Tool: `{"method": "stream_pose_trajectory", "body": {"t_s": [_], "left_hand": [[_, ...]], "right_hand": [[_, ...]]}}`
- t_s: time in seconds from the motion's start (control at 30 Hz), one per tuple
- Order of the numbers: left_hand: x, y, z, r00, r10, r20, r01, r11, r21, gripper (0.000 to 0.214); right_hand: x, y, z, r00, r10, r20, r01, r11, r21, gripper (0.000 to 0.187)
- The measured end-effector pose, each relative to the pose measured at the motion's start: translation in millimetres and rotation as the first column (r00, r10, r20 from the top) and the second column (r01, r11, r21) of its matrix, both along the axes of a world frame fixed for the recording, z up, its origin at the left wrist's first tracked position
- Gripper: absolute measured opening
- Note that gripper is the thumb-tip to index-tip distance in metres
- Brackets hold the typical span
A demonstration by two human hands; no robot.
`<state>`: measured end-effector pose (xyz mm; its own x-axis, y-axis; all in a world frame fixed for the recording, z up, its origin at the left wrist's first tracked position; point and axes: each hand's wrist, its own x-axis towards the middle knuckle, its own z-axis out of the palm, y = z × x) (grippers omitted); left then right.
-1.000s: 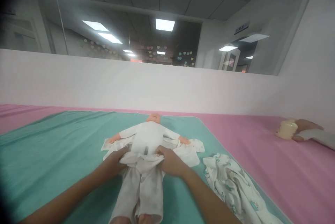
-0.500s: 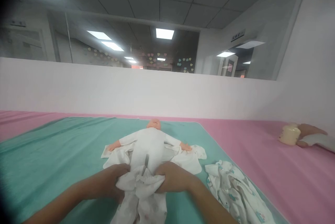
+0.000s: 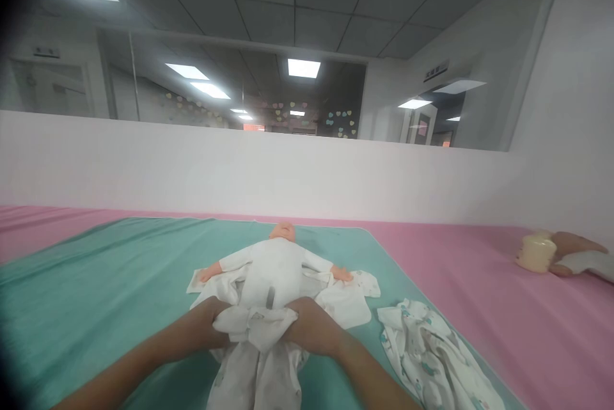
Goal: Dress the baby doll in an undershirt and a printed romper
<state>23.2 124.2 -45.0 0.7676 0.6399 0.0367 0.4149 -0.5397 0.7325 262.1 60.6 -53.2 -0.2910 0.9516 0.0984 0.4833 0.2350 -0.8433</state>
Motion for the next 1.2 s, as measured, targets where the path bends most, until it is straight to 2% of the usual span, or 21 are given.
{"method": "stream_pose_trajectory", "body": {"t_s": [0.17, 0.27, 0.33, 0.4, 0.5, 0.57, 0.63, 0.67, 0.7, 0.77, 0.8, 0.87, 0.93, 1.03, 1.13, 1.2], "left_hand": [[-1.2, -0.2, -0.9, 0.999, 0.037, 0.03, -0.029, 0.975, -0.221, 0.025], [-2.8, -4.9, 3.0, 0.997, 0.031, 0.071, -0.005, 0.94, -0.341, 0.029], [-3.6, -6.4, 5.9, 0.998, 0.029, 0.063, -0.004, 0.931, -0.365, 0.032], [-3.7, -5.4, 7.4, 0.999, 0.013, 0.033, -0.001, 0.939, -0.343, 0.034], [-3.3, -3.0, 5.4, 1.0, -0.014, -0.019, 0.009, 0.969, -0.248, 0.032], [-4.0, -5.5, 0.5, 0.999, 0.016, -0.049, -0.023, 0.989, -0.147, 0.029], [-6.1, -13.9, -7.5, 0.994, 0.106, -0.026, -0.107, 0.993, -0.045, 0.028], [-7.8, -20.2, -12.7, 0.989, 0.147, 0.008, -0.147, 0.989, -0.005, 0.032], [-9.7, -27.5, -18.6, 0.983, 0.175, 0.046, -0.177, 0.984, 0.033, 0.042], [-13.6, -43.1, -31.6, 0.982, 0.168, 0.092, -0.179, 0.975, 0.132, 0.072], [-15.2, -50.5, -38.2, 0.986, 0.141, 0.093, -0.157, 0.966, 0.206, 0.081], [-16.7, -62.8, -50.0, 0.993, 0.089, 0.076, -0.111, 0.919, 0.379, 0.079], [-16.0, -71.4, -58.2, 0.996, 0.06, 0.068, -0.087, 0.851, 0.519, 0.066], [-12.8, -78.5, -64.1, 0.996, 0.06, 0.071, -0.091, 0.773, 0.628, 0.064], [-10.8, -80.9, -66.6, 0.991, 0.132, 0.003, -0.101, 0.745, 0.659, 0.062], [-10.8, -81.8, -68.0, 0.978, 0.198, -0.07, -0.099, 0.729, 0.677, 0.056]], "right_hand": [[-0.5, -0.9, 0.5, 0.982, -0.085, -0.166, 0.056, 0.984, -0.168, 0.027], [-2.5, -2.8, 1.3, 0.954, -0.098, -0.282, 0.019, 0.963, -0.269, 0.02], [-4.3, -2.5, 1.1, 0.95, -0.078, -0.302, -0.011, 0.96, -0.281, 0.018], [-5.5, -0.6, -0.3, 0.973, -0.064, -0.222, 0.015, 0.977, -0.213, 0.018], [-5.5, -0.8, -1.6, 0.998, -0.042, -0.043, 0.04, 0.998, -0.042, 0.026], [-4.4, -9.3, 0.8, 0.999, -0.036, 0.019, 0.036, 0.999, 0.02, 0.026], [-3.1, -26.0, 5.1, 1.0, -0.023, 0.014, 0.023, 1.0, 0.008, 0.023], [-2.8, -36.3, 6.5, 1.0, -0.006, -0.008, 0.005, 1.0, -0.018, 0.028], [-3.0, -46.5, 6.4, 0.999, 0.017, -0.035, -0.019, 0.999, -0.046, 0.041], [-5.3, -62.8, -1.1, 0.998, 0.046, -0.04, -0.048, 0.997, -0.055, 0.069], [-7.2, -67.3, -9.0, 0.999, 0.042, 0.007, -0.042, 0.999, -0.02, 0.078], [-11.9, -68.0, -31.7, 0.983, -0.012, 0.184, -0.013, 0.991, 0.133, 0.082], [-15.6, -61.5, -58.1, 0.931, -0.094, 0.353, -0.018, 0.953, 0.303, 0.074], [-17.0, -51.4, -88.7, 0.872, -0.242, 0.425, -0.037, 0.833, 0.552, 0.073], [-17.7, -49.8, -100.5, 0.85, -0.367, 0.378, -0.004, 0.713, 0.701, 0.063], [-21.2, -53.2, -102.0, 0.845, -0.413, 0.339, 0.04, 0.681, 0.731, 0.05]]}}
